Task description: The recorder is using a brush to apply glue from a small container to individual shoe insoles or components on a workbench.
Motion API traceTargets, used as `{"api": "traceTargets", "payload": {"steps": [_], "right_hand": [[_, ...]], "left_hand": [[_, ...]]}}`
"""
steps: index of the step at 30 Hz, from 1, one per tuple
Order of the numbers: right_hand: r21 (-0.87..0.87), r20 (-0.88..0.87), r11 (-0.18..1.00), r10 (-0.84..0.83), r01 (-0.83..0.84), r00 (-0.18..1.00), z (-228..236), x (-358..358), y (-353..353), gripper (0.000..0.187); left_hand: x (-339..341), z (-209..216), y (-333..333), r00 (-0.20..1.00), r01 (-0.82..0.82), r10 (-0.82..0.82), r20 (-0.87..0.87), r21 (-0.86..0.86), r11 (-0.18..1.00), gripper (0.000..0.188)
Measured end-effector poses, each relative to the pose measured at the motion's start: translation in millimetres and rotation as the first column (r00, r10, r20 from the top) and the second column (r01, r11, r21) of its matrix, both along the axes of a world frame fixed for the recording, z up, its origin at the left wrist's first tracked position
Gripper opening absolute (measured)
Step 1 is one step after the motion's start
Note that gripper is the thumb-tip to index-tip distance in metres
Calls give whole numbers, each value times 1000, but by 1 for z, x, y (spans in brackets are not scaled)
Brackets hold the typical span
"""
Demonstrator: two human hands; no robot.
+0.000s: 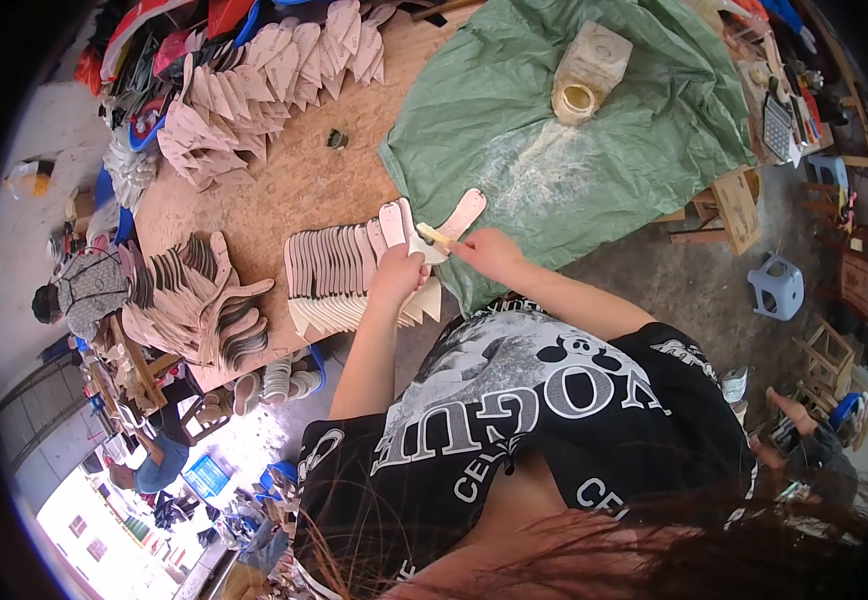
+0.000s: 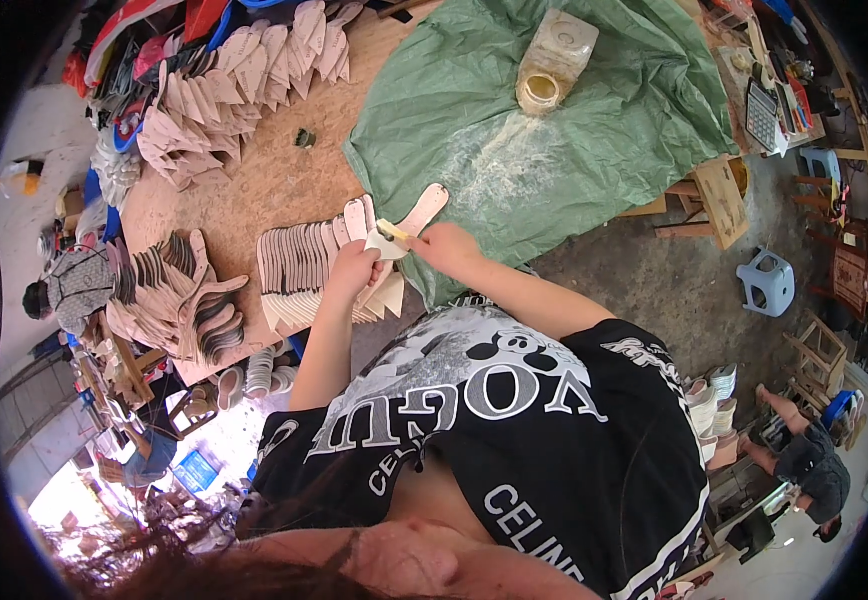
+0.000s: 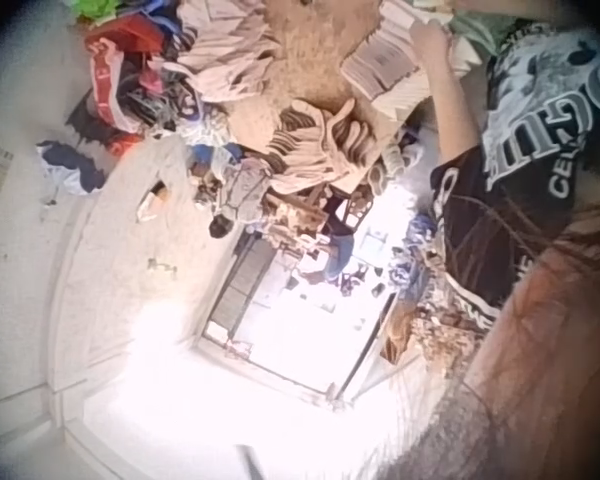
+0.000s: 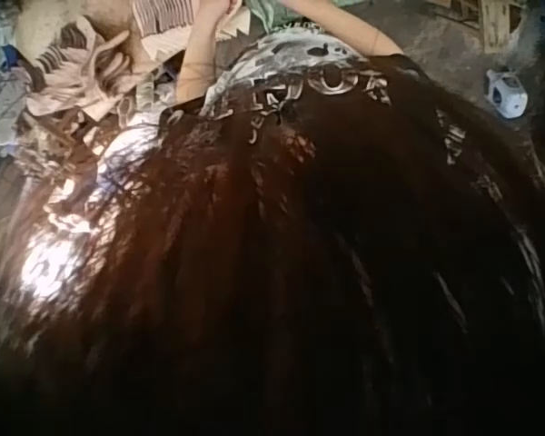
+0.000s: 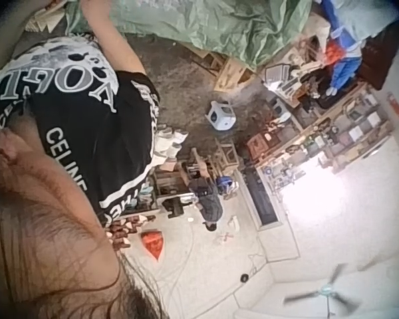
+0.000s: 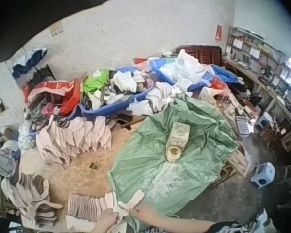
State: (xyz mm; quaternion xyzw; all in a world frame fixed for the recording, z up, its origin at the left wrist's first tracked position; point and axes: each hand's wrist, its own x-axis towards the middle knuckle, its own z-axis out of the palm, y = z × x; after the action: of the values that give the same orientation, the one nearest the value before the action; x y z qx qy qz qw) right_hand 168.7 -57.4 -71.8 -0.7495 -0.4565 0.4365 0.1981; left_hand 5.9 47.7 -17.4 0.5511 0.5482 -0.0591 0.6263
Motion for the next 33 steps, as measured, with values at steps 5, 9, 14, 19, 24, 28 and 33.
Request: {"api": "traceTargets", "payload": {"steps": [5, 9, 14, 19, 24, 28, 33], "right_hand": [[-115, -504, 978, -208, 173, 839, -14, -5, -2, 45], [8, -276, 991, -128, 135, 953, -4, -1, -2, 46], [104, 183, 993, -67, 48, 981, -3, 14, 3, 49], [-13, -477, 983, -168, 184, 863, -9, -6, 1, 47], [181, -11, 961, -209, 207, 978, 8, 31, 1, 45], [279, -67, 941, -179, 190, 982, 65, 52, -15, 43], [374, 74, 923, -121, 85, 990, 108, 46, -22, 42]], "left_hand": [[-7, -16, -5, 994, 88, -76, -82, 158, 983, 18], [-2, -11, -20, 956, 290, -214, -201, 537, 792, 25], [-6, -16, -18, 966, 238, -152, -208, 493, 837, 27], [4, -10, -23, 928, 370, -203, -313, 711, 598, 28], [-3, 2, -21, 994, 105, -100, -41, 607, 788, 24], [4, 42, -15, 872, -348, 263, 414, 145, 926, 18], [16, 67, -15, 656, -476, 400, 640, -60, 877, 16]]}}
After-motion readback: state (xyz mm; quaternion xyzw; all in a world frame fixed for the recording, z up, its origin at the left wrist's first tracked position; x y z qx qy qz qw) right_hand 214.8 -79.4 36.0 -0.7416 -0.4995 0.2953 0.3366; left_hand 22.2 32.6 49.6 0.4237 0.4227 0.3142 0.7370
